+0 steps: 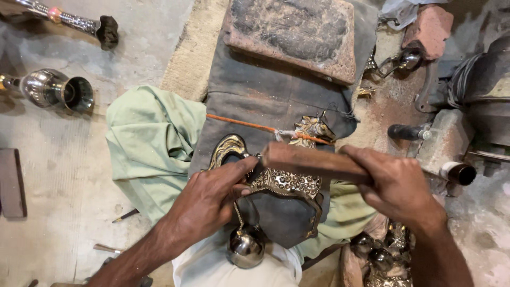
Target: The person holds a chisel against a brass horse figurine resting on a padded lap board and strikes the chisel with a wooden mallet, working the surface of the ornament. They reposition the chisel and rotate the figurine between strikes, continuing the hammering across the piece.
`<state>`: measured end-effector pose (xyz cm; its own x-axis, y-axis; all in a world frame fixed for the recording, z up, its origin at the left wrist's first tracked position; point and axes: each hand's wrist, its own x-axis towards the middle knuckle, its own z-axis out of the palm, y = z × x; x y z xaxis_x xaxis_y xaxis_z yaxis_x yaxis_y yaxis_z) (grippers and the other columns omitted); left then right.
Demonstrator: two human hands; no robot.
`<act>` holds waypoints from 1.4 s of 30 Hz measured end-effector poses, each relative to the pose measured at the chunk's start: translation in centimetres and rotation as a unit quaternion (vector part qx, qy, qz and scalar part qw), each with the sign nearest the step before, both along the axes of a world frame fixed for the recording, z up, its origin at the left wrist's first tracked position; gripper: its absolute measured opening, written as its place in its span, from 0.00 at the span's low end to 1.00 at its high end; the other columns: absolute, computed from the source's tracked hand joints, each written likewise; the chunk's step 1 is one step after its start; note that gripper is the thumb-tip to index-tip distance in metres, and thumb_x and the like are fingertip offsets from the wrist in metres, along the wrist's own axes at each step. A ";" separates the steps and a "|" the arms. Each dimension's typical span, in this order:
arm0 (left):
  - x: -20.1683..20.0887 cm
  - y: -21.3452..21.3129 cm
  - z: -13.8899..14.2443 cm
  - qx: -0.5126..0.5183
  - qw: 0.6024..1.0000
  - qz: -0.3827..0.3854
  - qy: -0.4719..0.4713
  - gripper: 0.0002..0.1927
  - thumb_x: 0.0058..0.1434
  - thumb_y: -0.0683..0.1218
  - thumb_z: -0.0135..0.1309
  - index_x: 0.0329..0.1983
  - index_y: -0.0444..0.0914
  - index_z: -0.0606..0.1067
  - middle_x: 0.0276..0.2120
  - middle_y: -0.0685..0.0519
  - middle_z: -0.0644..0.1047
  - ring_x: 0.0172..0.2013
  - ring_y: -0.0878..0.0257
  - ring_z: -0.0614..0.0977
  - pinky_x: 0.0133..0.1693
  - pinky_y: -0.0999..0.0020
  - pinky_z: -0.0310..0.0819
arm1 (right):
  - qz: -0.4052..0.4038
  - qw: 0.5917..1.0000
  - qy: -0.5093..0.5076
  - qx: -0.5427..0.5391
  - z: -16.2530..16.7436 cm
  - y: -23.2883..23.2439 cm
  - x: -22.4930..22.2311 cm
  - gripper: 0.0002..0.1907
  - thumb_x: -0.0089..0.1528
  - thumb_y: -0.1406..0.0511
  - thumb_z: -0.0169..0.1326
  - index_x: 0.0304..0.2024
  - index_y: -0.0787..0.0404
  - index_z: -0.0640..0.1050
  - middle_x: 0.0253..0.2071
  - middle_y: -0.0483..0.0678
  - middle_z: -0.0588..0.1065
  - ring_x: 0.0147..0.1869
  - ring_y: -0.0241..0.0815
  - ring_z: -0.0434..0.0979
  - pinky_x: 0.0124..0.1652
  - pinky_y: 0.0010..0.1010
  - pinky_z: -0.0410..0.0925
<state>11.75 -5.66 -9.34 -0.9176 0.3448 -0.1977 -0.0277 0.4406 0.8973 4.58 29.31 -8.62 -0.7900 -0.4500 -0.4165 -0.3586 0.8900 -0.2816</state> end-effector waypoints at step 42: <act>-2.0 6.2 0.6 0.131 0.989 -0.065 0.039 0.22 0.64 0.40 0.60 0.61 0.40 0.71 0.37 0.48 0.82 0.37 0.59 0.87 0.38 0.63 0.83 | -0.229 0.924 0.143 -0.272 0.4 4.4 11.2 0.32 0.56 0.71 0.61 0.64 0.61 0.71 0.46 0.54 0.82 0.49 0.43 0.85 0.48 0.35 0.75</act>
<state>9.70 0.54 -8.75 -0.8713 0.4905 -0.0163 0.0879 0.1885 0.9781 15.82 33.69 -8.26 -0.9920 -0.1228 0.0284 -0.1090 0.7218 -0.6834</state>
